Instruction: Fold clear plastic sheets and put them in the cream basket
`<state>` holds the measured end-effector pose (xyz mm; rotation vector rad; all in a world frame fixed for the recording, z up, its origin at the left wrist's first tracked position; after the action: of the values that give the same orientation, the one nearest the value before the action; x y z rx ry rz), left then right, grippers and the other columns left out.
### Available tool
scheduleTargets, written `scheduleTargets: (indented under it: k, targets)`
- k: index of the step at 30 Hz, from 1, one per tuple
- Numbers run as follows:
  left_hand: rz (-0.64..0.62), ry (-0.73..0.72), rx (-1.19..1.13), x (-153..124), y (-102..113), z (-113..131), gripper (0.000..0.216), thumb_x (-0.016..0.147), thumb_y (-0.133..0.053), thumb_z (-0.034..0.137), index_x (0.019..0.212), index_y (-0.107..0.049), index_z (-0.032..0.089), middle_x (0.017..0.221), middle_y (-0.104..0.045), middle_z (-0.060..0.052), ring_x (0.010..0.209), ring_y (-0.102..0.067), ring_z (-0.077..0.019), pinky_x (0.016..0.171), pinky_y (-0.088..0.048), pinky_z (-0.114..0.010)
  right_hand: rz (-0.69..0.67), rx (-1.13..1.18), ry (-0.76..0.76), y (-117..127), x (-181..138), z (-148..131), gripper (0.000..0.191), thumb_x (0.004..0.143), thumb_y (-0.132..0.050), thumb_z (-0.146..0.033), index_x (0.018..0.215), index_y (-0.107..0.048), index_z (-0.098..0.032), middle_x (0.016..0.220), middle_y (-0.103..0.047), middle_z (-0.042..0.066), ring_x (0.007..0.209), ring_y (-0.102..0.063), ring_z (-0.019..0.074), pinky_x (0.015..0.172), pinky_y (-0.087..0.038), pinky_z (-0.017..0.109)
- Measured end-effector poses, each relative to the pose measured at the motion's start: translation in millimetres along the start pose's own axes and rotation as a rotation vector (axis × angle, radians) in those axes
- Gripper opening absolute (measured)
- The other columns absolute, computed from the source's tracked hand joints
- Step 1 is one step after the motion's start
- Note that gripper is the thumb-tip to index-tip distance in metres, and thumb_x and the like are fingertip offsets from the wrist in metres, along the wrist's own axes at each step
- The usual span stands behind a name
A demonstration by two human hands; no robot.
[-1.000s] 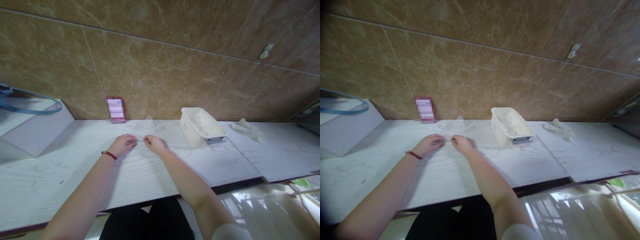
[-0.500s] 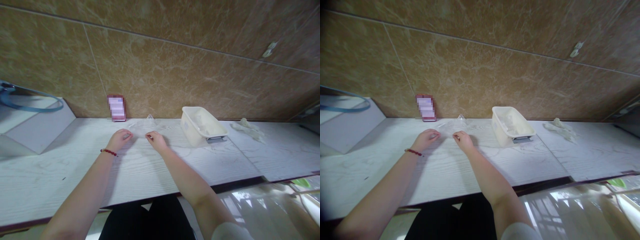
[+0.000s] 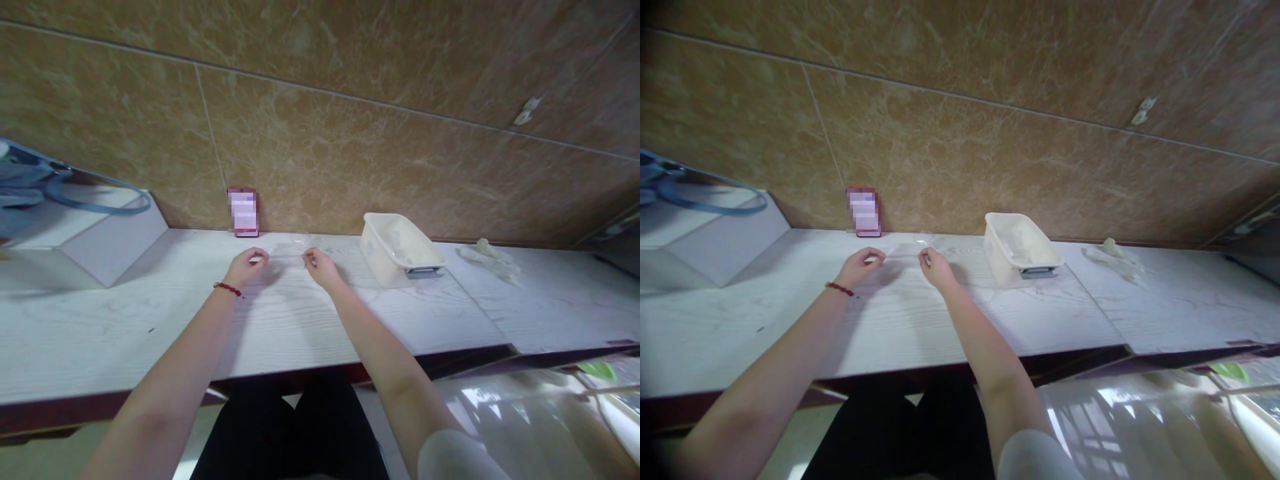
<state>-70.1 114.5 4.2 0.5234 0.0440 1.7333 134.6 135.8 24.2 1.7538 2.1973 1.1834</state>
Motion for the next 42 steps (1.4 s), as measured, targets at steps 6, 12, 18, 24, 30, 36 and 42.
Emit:
scheduleTargets:
  k: [6, 12, 18, 24, 30, 36, 42]
  targets:
    - [0.054, 0.024, -0.241, 53, 13, 21, 0.019, 0.063, -0.064, 0.025, 0.074, -0.056, 0.013, 0.07, -0.054, 0.001, 0.067, -0.054, -0.0109, 0.068, -0.053, -0.035, 0.005, -0.068, -0.007, 30, 62, -32, 0.013, 0.079, -0.047, -0.023, 0.086, -0.055, -0.017, 0.084, -0.063, 0.005, 0.078, -0.058, 0.0122, 0.075, -0.043, 0.025]
    - [0.117, 0.003, -0.157, 109, 36, 56, 0.012, 0.069, -0.059, 0.016, 0.078, -0.055, 0.009, 0.07, -0.054, -0.001, 0.068, -0.056, -0.0118, 0.077, -0.048, -0.04, 0.053, -0.147, 0.0, 53, 108, -62, 0.017, 0.079, -0.045, -0.021, 0.09, -0.056, -0.014, 0.087, -0.061, 0.006, 0.082, -0.055, 0.013, 0.077, -0.04, 0.026]
    - [0.158, -0.174, 0.0, 116, 54, 99, 0.02, 0.072, -0.058, 0.018, 0.088, -0.056, 0.007, 0.073, -0.056, -0.003, 0.076, -0.056, -0.014, 0.08, -0.044, -0.039, 0.15, -0.116, 0.099, 72, 113, -80, 0.02, 0.08, -0.042, -0.023, 0.094, -0.054, -0.014, 0.087, -0.059, 0.005, 0.081, -0.052, 0.0123, 0.078, -0.038, 0.026]
    - [0.098, -0.223, 0.044, 84, 60, 109, 0.022, 0.069, -0.058, 0.028, 0.085, -0.055, 0.013, 0.083, -0.059, -0.003, 0.074, -0.057, -0.0127, 0.073, -0.048, -0.032, 0.119, -0.063, 0.163, 65, 91, -80, 0.016, 0.08, -0.046, -0.024, 0.089, -0.055, -0.016, 0.084, -0.06, 0.003, 0.079, -0.054, 0.0116, 0.076, -0.041, 0.025]
    - [0.015, -0.208, 0.223, 22, 52, 92, 0.026, 0.07, -0.055, 0.039, 0.082, -0.057, 0.015, 0.081, -0.062, -0.003, 0.077, -0.058, -0.0157, 0.075, -0.048, -0.029, 0.05, -0.024, 0.174, 42, 41, -65, 0.014, 0.08, -0.046, -0.024, 0.087, -0.055, -0.016, 0.085, -0.061, 0.004, 0.08, -0.057, 0.0116, 0.073, -0.045, 0.024]
    - [-0.207, -0.208, 0.344, -45, 22, 58, 0.029, 0.072, -0.051, 0.044, 0.077, -0.059, 0.017, 0.081, -0.063, -0.004, 0.075, -0.058, -0.0158, 0.075, -0.048, -0.03, -0.117, -0.106, 0.278, 8, -31, -49, 0.014, 0.08, -0.046, -0.021, 0.087, -0.057, -0.016, 0.088, -0.063, 0.005, 0.086, -0.058, 0.013, 0.08, -0.043, 0.026]
    - [-0.458, -0.243, 0.469, -95, -4, 40, 0.024, 0.076, -0.046, 0.037, 0.081, -0.059, 0.018, 0.083, -0.062, -0.004, 0.079, -0.057, -0.0168, 0.074, -0.046, -0.03, -0.268, -0.215, 0.262, -11, -85, -37, 0.013, 0.079, -0.048, -0.016, 0.087, -0.059, -0.015, 0.089, -0.063, 0.006, 0.087, -0.057, 0.0135, 0.081, -0.042, 0.026]
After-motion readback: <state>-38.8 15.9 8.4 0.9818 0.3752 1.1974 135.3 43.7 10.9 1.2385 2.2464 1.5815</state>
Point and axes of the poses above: each hand's wrist, its own x-axis towards the middle knuckle, its own y-axis out of the back of the hand, z = x × y, the point moved 8 cm from there along x, towards the middle knuckle
